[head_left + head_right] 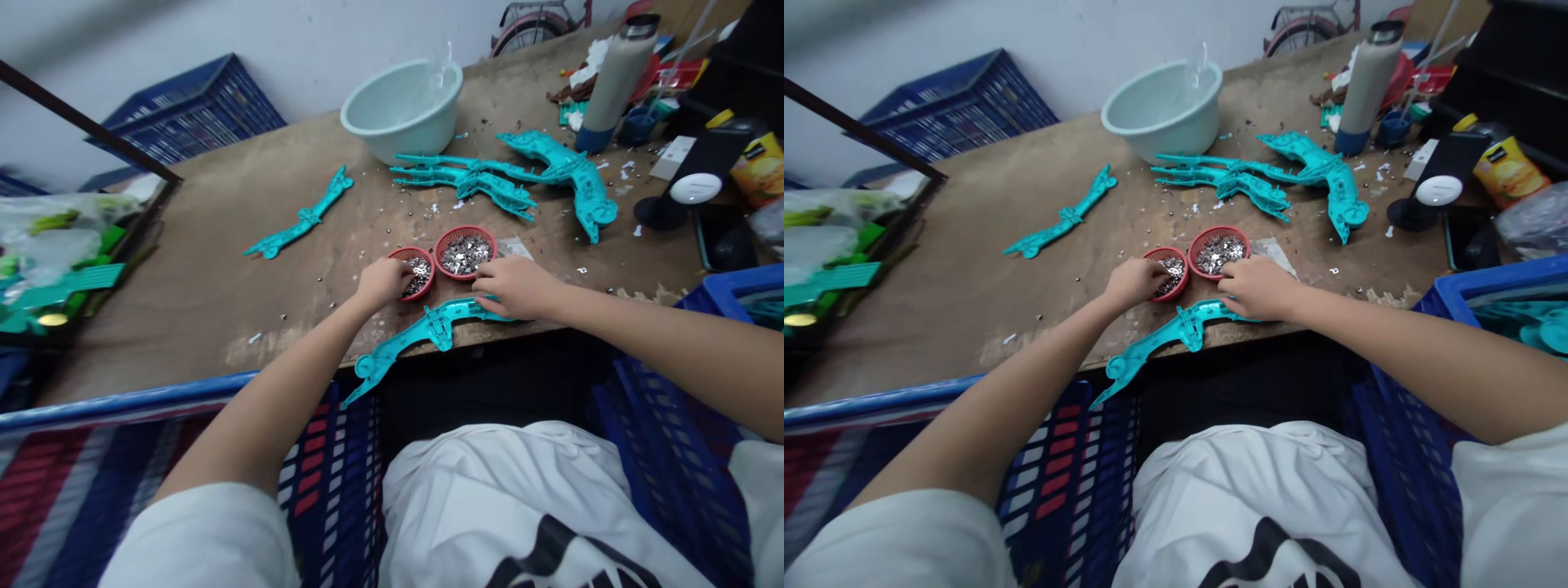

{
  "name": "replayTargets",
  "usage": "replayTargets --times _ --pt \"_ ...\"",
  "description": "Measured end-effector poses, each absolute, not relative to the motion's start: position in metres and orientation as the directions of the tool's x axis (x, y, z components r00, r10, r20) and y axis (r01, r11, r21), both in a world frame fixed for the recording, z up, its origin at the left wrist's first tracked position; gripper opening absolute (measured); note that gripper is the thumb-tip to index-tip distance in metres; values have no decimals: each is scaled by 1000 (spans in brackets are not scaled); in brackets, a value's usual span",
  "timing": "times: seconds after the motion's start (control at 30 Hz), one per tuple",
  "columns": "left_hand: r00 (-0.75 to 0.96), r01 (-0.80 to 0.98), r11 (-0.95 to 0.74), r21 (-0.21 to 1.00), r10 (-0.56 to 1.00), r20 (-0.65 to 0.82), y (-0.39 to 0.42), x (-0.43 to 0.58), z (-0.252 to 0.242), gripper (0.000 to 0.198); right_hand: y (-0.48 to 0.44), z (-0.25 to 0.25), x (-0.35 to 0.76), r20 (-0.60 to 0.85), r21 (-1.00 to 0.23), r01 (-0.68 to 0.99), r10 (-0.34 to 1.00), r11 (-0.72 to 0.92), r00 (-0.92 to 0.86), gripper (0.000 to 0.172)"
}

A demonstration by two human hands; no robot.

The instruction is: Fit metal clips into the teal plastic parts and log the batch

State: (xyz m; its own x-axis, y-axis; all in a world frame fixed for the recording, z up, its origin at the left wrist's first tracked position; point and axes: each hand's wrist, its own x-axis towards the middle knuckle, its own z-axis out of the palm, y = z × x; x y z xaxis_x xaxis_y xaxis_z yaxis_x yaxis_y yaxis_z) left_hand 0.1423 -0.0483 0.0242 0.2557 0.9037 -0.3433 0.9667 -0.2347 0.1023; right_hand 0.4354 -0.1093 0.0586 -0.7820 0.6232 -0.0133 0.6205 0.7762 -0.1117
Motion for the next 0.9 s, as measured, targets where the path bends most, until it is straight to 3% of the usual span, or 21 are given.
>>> replayTargets --times 0.1,0.2,0.27,0.33,0.47,0.63,0.73,0.83,0.9 --pt "287 955 -250 160 916 -281 -52 140 29 33 -108 55 436 -11 -191 661 672 725 -740 30" --pt "320 927 -274 257 934 -159 -62 140 38 33 -108 51 433 12 -400 690 756 603 -654 38" --pt "335 882 -292 369 940 -58 -74 140 45 29 -110 51 427 42 -571 651 809 501 -587 49" --pt "357 819 -326 472 934 26 -90 143 52 24 -113 54 420 65 -696 588 852 411 -519 48" --pt "418 711 -429 557 895 156 -127 156 63 23 -123 65 407 70 -819 479 885 315 -461 43" --pt "457 626 -519 582 849 265 -155 172 67 24 -133 71 401 125 -823 424 849 378 -513 18" --pt "457 617 -530 582 843 282 -158 177 63 25 -136 72 404 137 -773 466 830 431 -540 17" --pt "490 662 -499 560 853 181 -158 180 51 27 -131 69 412 108 -703 535 814 468 -570 21" --pt "554 717 -504 482 831 45 -161 182 37 45 -122 64 421 71 -651 585 806 484 -588 23"
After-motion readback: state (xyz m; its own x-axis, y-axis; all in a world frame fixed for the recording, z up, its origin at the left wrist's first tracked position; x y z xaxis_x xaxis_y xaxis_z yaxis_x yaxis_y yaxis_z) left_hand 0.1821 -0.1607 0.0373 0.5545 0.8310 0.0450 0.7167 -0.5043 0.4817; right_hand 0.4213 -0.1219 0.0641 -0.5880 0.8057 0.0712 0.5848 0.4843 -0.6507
